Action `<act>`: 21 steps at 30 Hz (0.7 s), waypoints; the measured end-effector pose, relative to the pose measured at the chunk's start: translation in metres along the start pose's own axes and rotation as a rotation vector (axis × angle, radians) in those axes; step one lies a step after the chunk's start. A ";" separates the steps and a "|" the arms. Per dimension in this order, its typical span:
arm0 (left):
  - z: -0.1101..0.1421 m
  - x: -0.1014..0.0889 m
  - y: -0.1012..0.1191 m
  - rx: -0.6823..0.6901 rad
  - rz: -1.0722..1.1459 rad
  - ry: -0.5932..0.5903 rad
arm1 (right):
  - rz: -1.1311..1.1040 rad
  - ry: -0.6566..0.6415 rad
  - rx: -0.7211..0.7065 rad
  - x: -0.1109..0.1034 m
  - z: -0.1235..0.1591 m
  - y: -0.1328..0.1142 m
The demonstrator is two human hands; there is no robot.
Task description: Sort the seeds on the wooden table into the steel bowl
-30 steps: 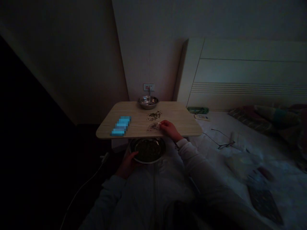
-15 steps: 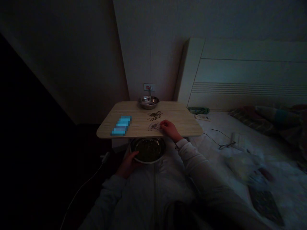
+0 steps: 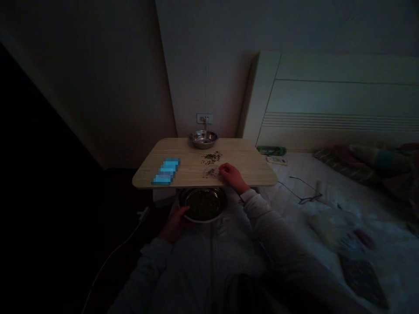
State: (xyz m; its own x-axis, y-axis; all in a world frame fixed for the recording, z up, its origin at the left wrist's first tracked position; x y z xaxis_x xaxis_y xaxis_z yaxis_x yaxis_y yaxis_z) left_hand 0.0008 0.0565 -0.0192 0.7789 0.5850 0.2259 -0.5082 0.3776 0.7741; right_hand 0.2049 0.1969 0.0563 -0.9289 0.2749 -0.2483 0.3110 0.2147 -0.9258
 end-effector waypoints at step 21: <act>-0.003 0.000 -0.002 0.012 -0.014 -0.008 | 0.028 -0.014 -0.025 0.001 -0.001 0.003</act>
State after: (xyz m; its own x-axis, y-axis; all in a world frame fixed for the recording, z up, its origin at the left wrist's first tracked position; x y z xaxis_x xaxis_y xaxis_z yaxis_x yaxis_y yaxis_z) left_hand 0.0002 0.0580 -0.0223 0.7890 0.5738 0.2198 -0.4926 0.3770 0.7844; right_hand 0.2048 0.1987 0.0535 -0.9224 0.2684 -0.2779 0.3415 0.2302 -0.9112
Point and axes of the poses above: each hand's wrist, its own z-axis away from the middle knuckle, its own x-axis out of the palm, y = z × x, the point moved 5 cm from there along -z, towards the middle knuckle, and after that the axes turned 15 degrees about y, right-handed, at the moved point
